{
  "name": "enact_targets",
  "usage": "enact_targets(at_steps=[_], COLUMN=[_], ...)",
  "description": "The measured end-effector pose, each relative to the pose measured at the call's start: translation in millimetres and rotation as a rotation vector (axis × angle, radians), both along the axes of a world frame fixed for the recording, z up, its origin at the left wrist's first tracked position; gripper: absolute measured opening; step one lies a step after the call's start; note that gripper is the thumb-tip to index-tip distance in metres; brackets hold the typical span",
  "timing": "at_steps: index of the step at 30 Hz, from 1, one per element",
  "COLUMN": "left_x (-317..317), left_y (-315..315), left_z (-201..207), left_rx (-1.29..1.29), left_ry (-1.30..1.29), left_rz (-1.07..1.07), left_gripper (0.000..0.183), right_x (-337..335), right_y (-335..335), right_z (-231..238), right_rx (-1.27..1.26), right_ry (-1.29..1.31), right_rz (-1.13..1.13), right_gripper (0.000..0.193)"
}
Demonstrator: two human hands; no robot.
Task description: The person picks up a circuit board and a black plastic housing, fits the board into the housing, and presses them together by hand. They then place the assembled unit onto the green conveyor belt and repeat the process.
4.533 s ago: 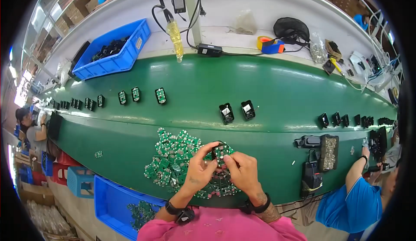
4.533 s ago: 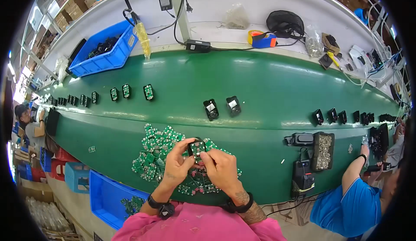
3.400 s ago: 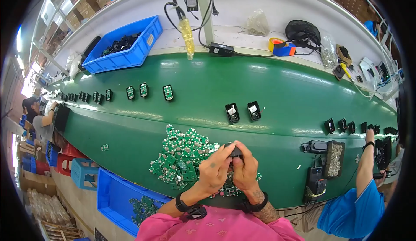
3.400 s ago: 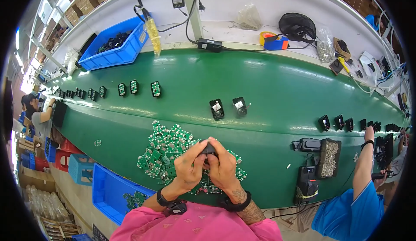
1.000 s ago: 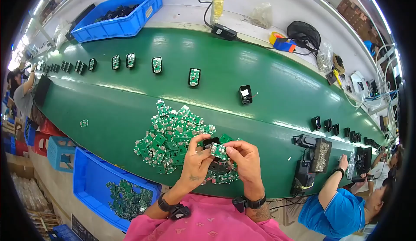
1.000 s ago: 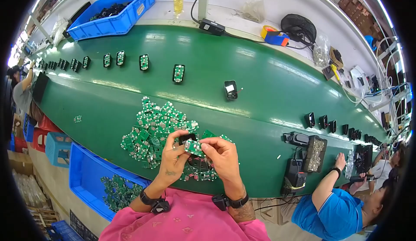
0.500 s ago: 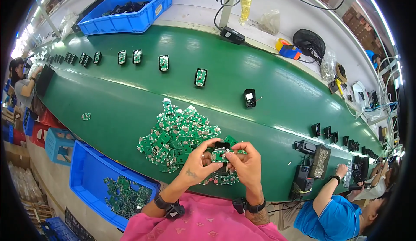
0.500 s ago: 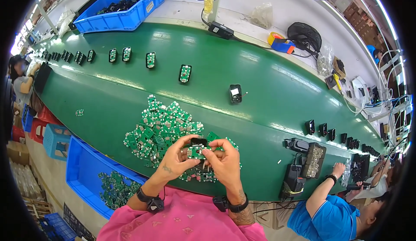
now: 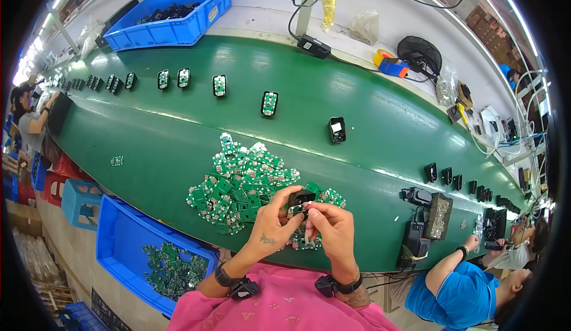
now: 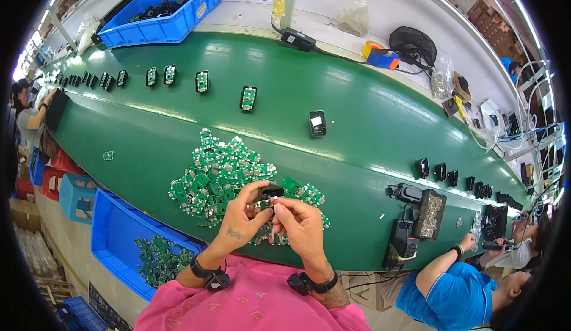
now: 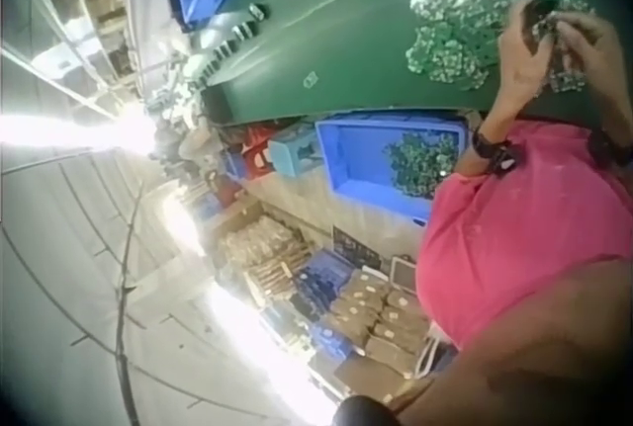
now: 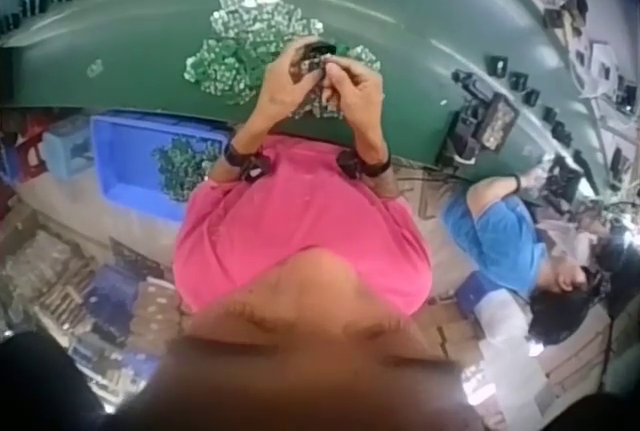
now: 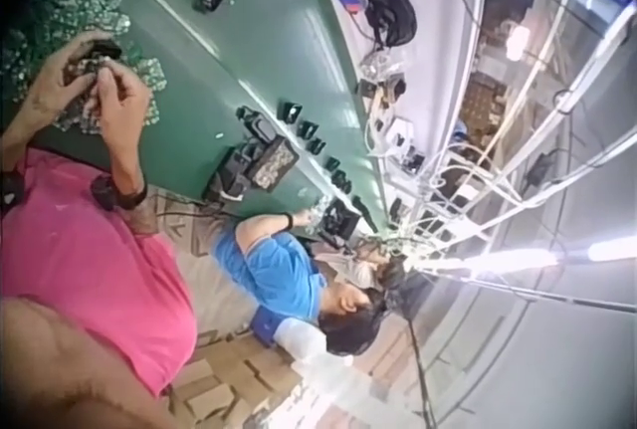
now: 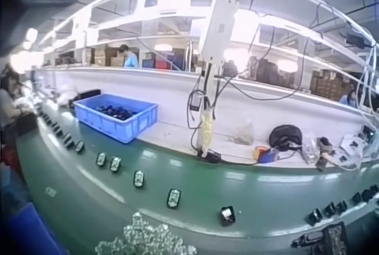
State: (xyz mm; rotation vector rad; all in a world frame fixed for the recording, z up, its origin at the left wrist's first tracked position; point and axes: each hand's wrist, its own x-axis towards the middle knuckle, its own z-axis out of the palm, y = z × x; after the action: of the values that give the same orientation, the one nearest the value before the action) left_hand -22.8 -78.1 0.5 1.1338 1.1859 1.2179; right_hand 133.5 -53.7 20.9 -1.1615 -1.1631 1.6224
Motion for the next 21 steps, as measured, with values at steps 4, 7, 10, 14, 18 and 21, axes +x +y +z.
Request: enact_targets(at_steps=[4, 7, 10, 14, 18, 21], left_x=[3.9, 3.8, 3.7, 2.0, -1.3, 1.6], left_y=[-1.9, -3.2, -4.4, -5.8, -5.4, -3.5], left_z=[5.7, 4.6, 5.8, 3.4, 6.4, 5.6], left_rx=[0.011, 0.005, -0.03, -0.013, -0.005, 0.113], left_ry=[-0.005, 0.099, 0.06, 0.078, 0.137, 0.191], left_rz=[0.027, -0.016, -0.034, 0.028, 0.057, 0.107], left_gripper=[0.053, 0.051, 0.053, 0.053, 0.053, 0.051], right_x=[-2.9, -2.2, -2.4, -1.5, 6.6, 10.2], right_y=[-1.6, -2.5, -6.6, -7.4, -0.8, 4.1], right_z=[-0.4, -3.4, -4.5, -5.0, 2.7, 6.5], right_rx=[-0.048, -0.043, 0.008, 0.558, 0.649, 0.657], right_ry=[0.124, 0.149, 0.079, -0.495, -0.585, -0.597], right_rz=[0.01, 0.03, 0.024, 0.033, 0.091, 0.169], right_gripper=[0.015, 0.014, 0.011, 0.009, 0.005, 0.005])
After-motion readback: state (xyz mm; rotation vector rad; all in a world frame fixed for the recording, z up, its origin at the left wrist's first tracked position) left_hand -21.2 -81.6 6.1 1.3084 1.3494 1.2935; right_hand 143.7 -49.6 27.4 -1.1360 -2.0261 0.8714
